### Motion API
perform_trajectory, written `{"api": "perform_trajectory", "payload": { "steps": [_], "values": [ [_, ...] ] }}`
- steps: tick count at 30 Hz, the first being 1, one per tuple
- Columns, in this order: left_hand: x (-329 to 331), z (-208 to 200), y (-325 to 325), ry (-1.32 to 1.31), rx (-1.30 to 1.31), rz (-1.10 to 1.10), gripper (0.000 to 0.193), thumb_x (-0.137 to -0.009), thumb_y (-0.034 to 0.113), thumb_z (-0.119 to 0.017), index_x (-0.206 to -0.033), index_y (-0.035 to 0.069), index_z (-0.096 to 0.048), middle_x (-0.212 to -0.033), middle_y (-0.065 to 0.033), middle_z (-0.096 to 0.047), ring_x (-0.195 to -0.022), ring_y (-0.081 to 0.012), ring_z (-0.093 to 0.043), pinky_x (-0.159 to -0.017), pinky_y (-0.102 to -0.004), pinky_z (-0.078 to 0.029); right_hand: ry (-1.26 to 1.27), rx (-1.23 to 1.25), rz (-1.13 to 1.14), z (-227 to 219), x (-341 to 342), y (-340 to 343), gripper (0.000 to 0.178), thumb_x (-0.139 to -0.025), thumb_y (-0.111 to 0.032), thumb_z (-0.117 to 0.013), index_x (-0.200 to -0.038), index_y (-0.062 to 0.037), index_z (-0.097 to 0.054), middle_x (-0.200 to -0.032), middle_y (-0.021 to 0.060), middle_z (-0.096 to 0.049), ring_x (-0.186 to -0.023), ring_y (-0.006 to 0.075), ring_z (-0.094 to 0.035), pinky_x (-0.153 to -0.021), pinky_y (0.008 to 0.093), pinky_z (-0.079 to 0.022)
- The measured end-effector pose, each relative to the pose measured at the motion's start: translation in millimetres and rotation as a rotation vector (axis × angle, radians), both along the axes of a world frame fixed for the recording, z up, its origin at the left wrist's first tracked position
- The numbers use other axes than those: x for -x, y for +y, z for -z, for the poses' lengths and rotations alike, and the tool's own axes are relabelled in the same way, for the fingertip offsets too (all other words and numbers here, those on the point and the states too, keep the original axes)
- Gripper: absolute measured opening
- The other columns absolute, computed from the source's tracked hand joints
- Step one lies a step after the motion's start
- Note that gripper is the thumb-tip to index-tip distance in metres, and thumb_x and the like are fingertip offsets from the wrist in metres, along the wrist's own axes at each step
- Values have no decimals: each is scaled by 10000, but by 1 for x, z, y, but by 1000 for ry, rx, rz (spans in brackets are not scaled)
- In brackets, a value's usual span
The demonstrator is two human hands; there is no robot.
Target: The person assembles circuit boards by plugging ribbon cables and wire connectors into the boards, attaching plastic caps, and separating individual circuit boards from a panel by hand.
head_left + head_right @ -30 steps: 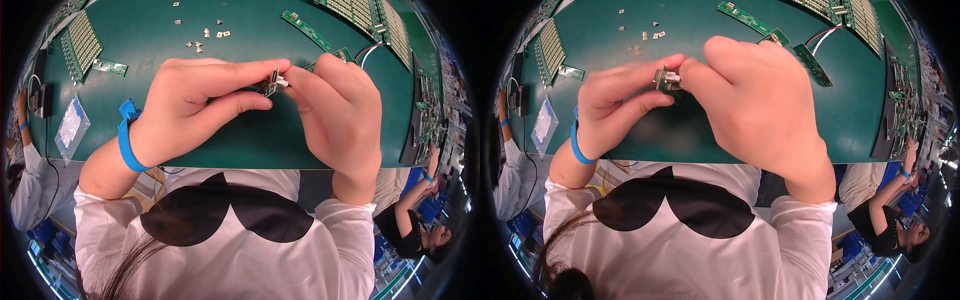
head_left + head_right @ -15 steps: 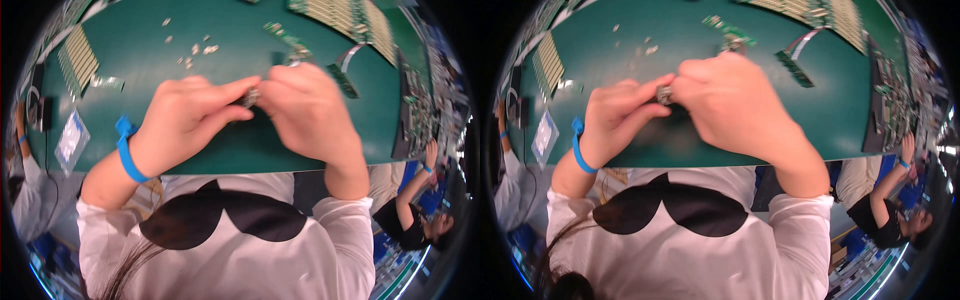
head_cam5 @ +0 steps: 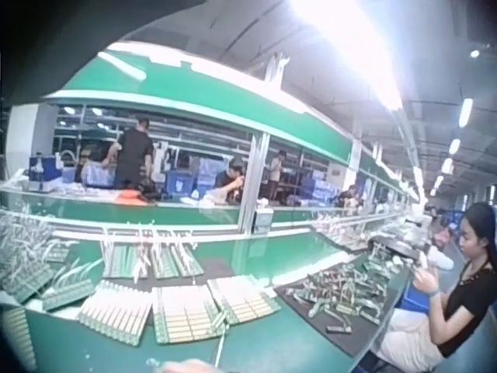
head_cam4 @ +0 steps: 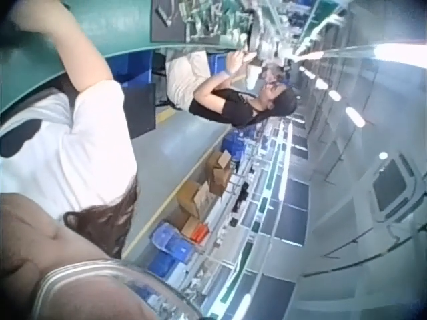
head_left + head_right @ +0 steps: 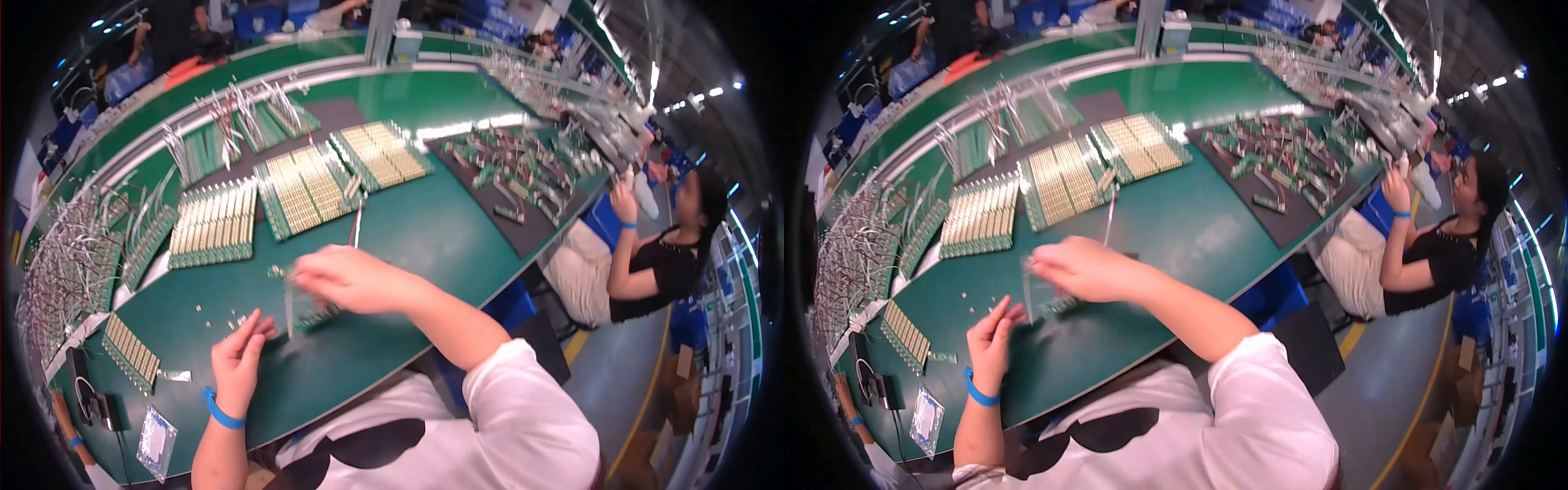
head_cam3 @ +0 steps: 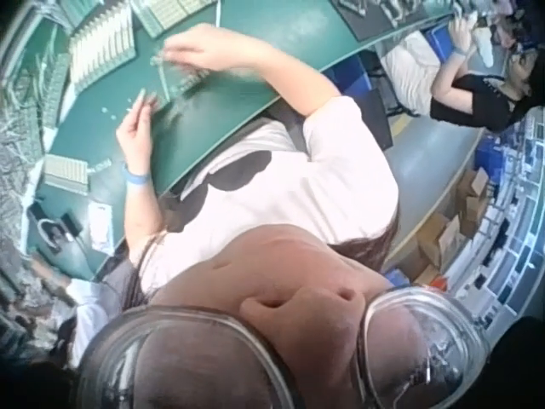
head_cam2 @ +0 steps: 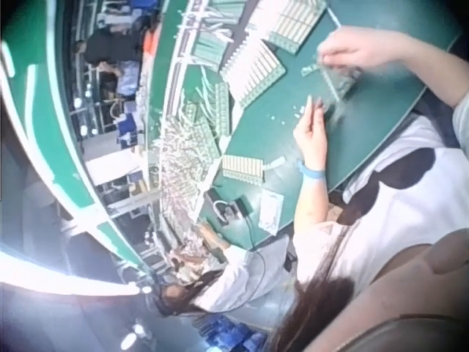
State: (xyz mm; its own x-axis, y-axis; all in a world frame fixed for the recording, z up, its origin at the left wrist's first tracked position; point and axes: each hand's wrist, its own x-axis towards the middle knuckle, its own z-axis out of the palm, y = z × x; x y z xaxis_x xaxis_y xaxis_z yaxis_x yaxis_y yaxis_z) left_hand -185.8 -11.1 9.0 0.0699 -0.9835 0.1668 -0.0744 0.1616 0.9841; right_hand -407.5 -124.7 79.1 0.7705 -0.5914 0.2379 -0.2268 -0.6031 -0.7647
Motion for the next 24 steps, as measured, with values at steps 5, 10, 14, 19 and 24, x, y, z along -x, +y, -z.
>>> {"api": "perform_trajectory", "payload": {
  "steps": [5, 10, 14, 19, 24],
  "values": [
    [-8, -17, 12, -89, 87, 16, 257, -845, 47, -554, -1086, -28, -599, -972, -147, -655, -851, -194, -641, -775, -269, -484, -691, -493, 667, -19, 114, -9, 146, -916, -207, -488, -895, -64, -506, -578, 4, -470, -422, 98, -467, -382, 239, -408],
    [17, -104, 32, -236, 494, 401, 311, -841, 176, -588, -1060, -44, -606, -1047, -181, -626, -908, -265, -621, -813, -328, -460, -1302, -611, 912, 20, 321, -40, 196, -921, -287, -467, -925, -95, -504, -522, -51, -309, -388, 50, -270, -318, 188, -223],
    [62, -172, 43, 262, 768, 712, 543, -902, 396, -477, -1151, -83, -533, -1298, -339, -360, -1200, -401, -407, -999, -426, -298, -1575, -729, 1330, 85, 456, -78, 205, -917, -292, -439, -846, -108, -492, -526, -53, -275, -365, 68, -213, -315, 194, -212],
    [91, -171, 83, 531, 793, 665, 667, -868, 519, -440, -1175, -67, -517, -1311, -353, -317, -1274, -418, -283, -1032, -480, -217, -1289, -623, 1657, 139, 545, -119, 207, -869, -309, -437, -832, -112, -487, -583, -18, -344, -389, 93, -268, -339, 212, -263],
    [169, -179, 110, 453, 743, 463, 727, -821, 582, -439, -1184, -43, -513, -1304, -328, -346, -1280, -405, -271, -1028, -482, -224, -233, -315, 1802, 98, 429, -144, 555, -758, -519, -566, -914, 14, -574, -762, 135, -593, -605, 278, -566, -570, 375, -484]
  ]
}}
